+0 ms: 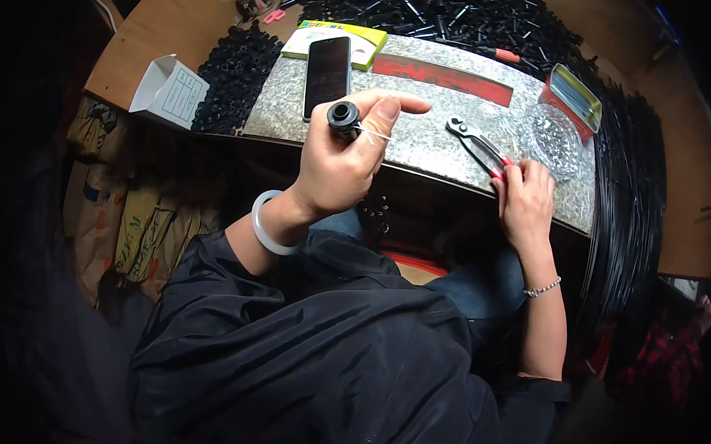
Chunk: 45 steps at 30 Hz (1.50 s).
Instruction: The person is using pliers and their hands to assemble various black plastic and metal components that appear to be for umbrellas at a factory workbench.
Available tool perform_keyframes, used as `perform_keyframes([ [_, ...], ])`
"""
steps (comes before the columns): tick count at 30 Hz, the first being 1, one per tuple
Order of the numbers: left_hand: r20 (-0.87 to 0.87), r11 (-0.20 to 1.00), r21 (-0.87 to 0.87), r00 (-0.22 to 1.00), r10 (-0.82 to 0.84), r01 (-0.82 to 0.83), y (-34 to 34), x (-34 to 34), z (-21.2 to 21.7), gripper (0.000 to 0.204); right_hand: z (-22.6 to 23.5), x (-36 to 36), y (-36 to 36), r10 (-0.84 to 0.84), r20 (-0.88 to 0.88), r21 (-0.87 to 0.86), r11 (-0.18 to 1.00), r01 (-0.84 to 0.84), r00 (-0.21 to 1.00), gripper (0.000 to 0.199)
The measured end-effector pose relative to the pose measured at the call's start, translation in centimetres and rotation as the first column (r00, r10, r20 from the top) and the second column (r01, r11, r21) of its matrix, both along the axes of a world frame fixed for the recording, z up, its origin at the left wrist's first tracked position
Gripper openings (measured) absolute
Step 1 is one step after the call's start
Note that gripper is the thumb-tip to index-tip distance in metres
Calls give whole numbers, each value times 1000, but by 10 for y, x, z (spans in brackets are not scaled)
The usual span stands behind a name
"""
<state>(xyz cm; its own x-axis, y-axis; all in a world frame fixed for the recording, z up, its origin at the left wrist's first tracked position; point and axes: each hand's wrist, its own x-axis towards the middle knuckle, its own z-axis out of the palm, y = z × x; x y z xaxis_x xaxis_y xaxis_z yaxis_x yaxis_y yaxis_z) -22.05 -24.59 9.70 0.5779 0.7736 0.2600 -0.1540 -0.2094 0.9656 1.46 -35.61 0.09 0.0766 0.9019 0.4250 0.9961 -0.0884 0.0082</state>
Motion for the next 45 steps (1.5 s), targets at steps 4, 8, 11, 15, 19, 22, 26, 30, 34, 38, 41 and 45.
perform_keyframes([
  [4,17,994,94,998,53,-54,7,7,-5,19,16,-1,-19,123,-610,127,990,-56,783,11],
  [8,29,968,192,987,159,-161,14,4,-11,18,107,-49,-30,254,-319,133,966,-223,913,36],
  [11,106,956,206,976,191,-209,15,15,-17,18,132,-65,-36,151,18,161,975,-152,988,35],
  [15,8,971,170,986,169,-168,13,17,-12,18,139,-68,-38,145,179,183,967,-178,973,32],
  [19,147,968,164,975,166,-189,12,22,-20,20,142,-74,-36,182,254,164,960,-228,950,19],
  [22,53,974,187,992,117,-125,11,15,-19,25,143,-75,-40,229,255,81,963,-257,939,20],
  [26,41,986,159,998,43,-49,-1,12,-11,26,146,-52,-52,167,-722,-310,790,-530,671,11],
  [30,60,978,208,998,5,-17,-5,11,-8,27,120,-65,-51,-578,-798,-265,592,-761,-171,51],
  [34,89,985,168,996,13,-28,-7,12,-12,27,110,-70,-60,170,-594,-121,948,-295,787,65],
  [38,78,990,129,995,-59,48,-8,13,-14,26,124,-55,-63,-157,-939,-302,799,-520,305,35],
  [41,68,980,200,997,-36,22,-9,15,-14,26,129,-59,-55,-584,-803,-320,592,-740,-120,57],
  [45,41,994,110,999,-15,10,-13,14,-12,20,104,-68,-62,295,-411,-11,945,-328,863,65],
])
